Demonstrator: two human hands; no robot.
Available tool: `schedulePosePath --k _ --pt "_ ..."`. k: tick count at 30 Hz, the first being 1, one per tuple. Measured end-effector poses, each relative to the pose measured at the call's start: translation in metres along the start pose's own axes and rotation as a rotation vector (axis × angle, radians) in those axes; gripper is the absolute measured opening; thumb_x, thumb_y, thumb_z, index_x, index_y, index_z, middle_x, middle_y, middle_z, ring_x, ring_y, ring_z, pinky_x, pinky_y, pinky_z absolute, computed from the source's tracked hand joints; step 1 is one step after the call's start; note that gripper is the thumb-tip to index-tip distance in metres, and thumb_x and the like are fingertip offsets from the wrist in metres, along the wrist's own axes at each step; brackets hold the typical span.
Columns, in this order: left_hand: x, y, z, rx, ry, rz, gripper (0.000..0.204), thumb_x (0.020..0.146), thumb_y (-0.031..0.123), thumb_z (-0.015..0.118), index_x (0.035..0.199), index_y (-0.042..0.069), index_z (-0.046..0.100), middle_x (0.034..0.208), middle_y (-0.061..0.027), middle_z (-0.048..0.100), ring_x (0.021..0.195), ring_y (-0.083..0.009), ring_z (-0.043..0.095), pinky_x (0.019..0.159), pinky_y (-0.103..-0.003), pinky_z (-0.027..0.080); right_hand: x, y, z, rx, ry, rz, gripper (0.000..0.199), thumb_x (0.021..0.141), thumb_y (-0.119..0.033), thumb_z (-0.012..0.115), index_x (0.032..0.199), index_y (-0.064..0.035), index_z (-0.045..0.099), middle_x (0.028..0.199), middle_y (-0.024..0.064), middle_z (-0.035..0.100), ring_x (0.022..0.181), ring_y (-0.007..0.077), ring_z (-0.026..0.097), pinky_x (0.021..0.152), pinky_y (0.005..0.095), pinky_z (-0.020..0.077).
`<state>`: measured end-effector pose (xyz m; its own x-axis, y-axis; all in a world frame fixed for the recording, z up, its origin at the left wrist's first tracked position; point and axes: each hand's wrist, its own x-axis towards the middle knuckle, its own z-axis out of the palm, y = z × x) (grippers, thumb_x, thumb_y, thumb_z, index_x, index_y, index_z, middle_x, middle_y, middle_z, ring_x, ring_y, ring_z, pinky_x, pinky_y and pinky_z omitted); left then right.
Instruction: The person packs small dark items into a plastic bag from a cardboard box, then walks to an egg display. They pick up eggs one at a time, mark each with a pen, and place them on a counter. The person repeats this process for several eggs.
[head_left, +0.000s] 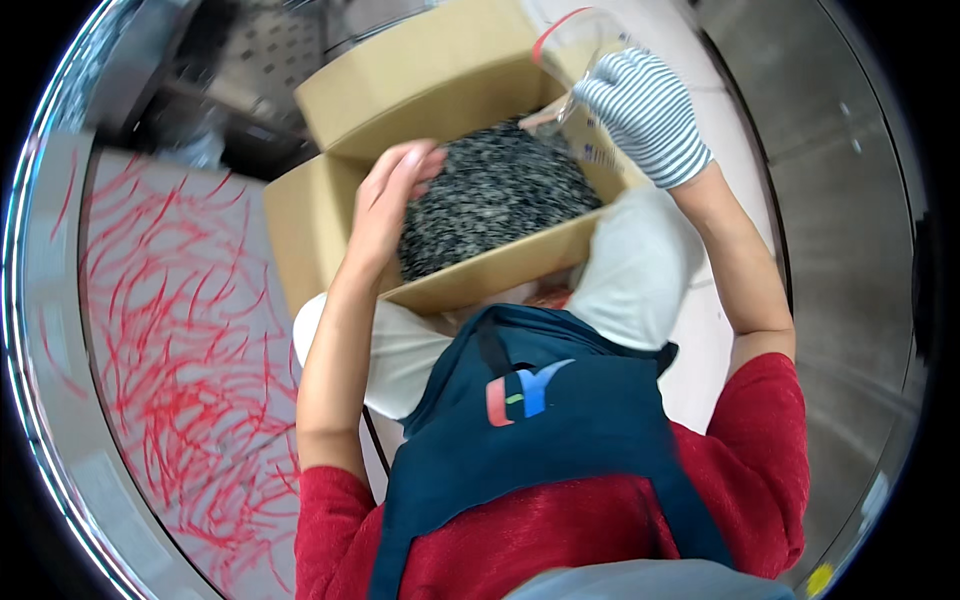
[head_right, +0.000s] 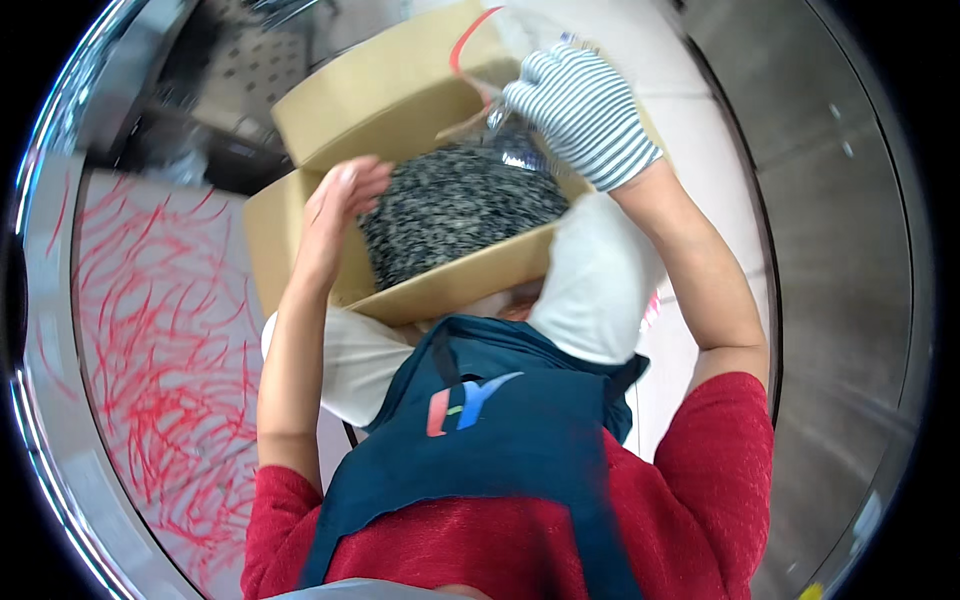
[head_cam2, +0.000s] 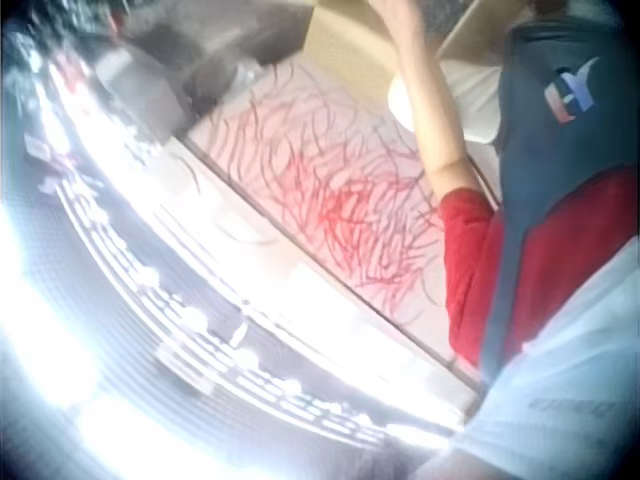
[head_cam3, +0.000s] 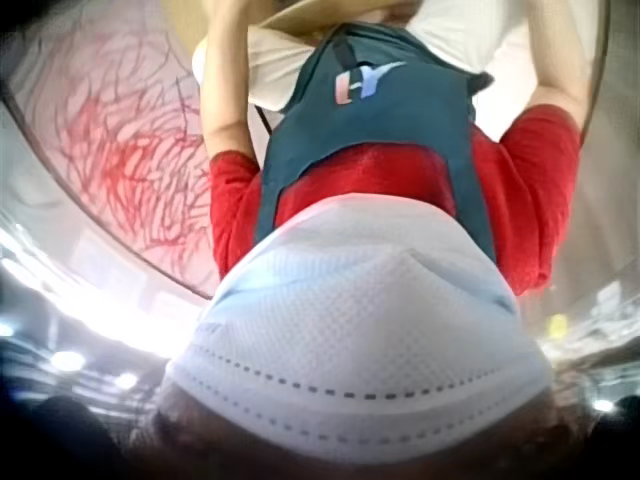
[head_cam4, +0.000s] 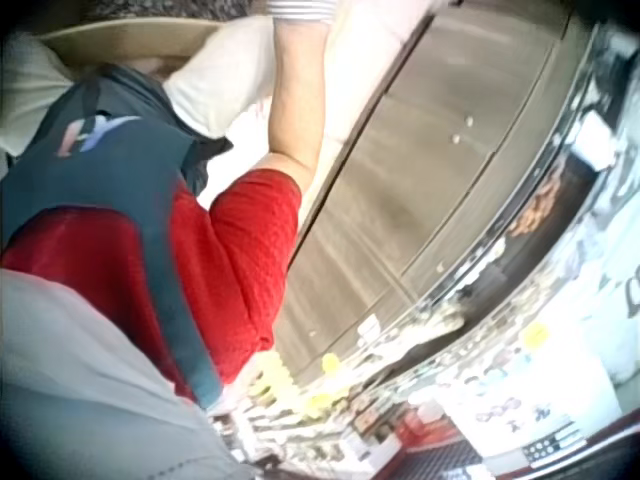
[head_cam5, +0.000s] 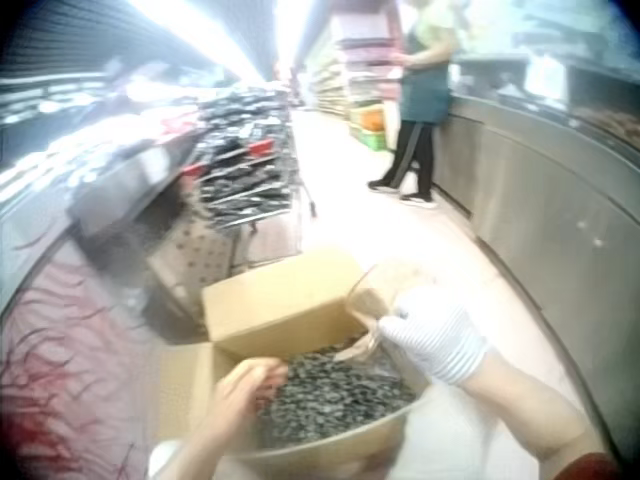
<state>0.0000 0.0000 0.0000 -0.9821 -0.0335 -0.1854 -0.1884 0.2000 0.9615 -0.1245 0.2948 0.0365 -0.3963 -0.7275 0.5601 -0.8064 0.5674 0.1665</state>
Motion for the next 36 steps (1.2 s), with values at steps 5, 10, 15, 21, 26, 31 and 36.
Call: schedulePosePath --k 5,10,15,21,26,31,36 --pt "0.017 0.025 -0.027 -0.176 -0.015 -0.031 0.064 0.095 0.052 0.049 0.134 0.002 0.05 0.127 -0.0127 0.061 0.112 -0.021 0.059 0.093 -0.033 0.047 0.062 -0.069 0.057 0.134 -0.101 -0.282 0.01 0.08 -0.014 0.06 0.084 -0.0071 0.065 0.08 0.0121 0.058 0.08 0.0291 0.06 0.069 0.0421 0.0502" --pt "0.028 -0.016 -0.051 -0.11 0.115 -0.017 0.035 0.098 0.027 0.055 0.121 0.001 0.063 0.11 -0.0096 0.069 0.091 -0.0135 0.063 0.08 -0.028 0.052 0.07 -0.115 0.1 0.265 -0.29 -0.168 0.008 0.08 -0.014 0.062 0.083 -0.0086 0.066 0.084 0.011 0.058 0.083 0.0279 0.06 0.073 0.0402 0.051" --pt "0.029 -0.053 -0.028 0.421 0.295 0.234 0.031 0.098 0.023 0.054 0.121 0.004 0.063 0.1 -0.016 0.071 0.084 -0.0202 0.071 0.075 -0.035 0.054 0.028 -0.139 0.163 1.155 -0.586 0.697 0.054 0.082 -0.036 0.073 0.119 0.0005 0.057 0.105 0.0162 0.067 0.093 0.0275 0.065 0.085 0.0368 0.0514" --pt "0.018 -0.062 -0.001 0.607 0.141 0.332 0.022 0.095 0.013 0.053 0.111 0.004 0.065 0.095 -0.02 0.068 0.079 -0.0366 0.067 0.069 -0.043 0.055 0.016 -0.153 0.175 1.386 -0.5 0.807 0.03 0.092 -0.019 0.057 0.115 0.0002 0.059 0.102 0.0148 0.067 0.091 0.0217 0.06 0.085 0.0337 0.0493" --pt "0.024 -0.071 -0.005 0.664 0.131 0.397 0.032 0.085 0.003 0.059 0.116 0.0 0.06 0.092 -0.0205 0.068 0.076 -0.0344 0.068 0.064 -0.041 0.056 0.02 -0.147 0.182 1.105 -0.774 0.793 0.024 0.095 -0.015 0.05 0.103 0.0017 0.064 0.089 0.0165 0.068 0.078 0.0266 0.061 0.077 0.0342 0.0503" --pt "0.026 -0.06 -0.009 0.665 0.195 0.459 0.022 0.08 0.0 0.059 0.102 0.001 0.06 0.107 -0.0198 0.067 0.085 -0.034 0.068 0.069 -0.041 0.056 0.0 -0.142 0.207 0.95 -0.68 0.619 0.027 0.096 -0.019 0.05 0.097 0.002 0.066 0.083 0.0148 0.068 0.071 0.0249 0.061 0.07 0.0356 0.0505" --pt "0.022 -0.06 -0.008 0.82 0.169 0.376 0.018 0.077 -0.001 0.058 0.095 0.002 0.06 0.12 -0.0228 0.061 0.092 -0.0375 0.066 0.077 -0.042 0.056 0.032 -0.149 0.174 1.217 -0.822 1.027 0.021 0.089 -0.017 0.058 0.092 0.0021 0.066 0.077 0.0125 0.069 0.068 0.0174 0.064 0.065 0.0323 0.0526"
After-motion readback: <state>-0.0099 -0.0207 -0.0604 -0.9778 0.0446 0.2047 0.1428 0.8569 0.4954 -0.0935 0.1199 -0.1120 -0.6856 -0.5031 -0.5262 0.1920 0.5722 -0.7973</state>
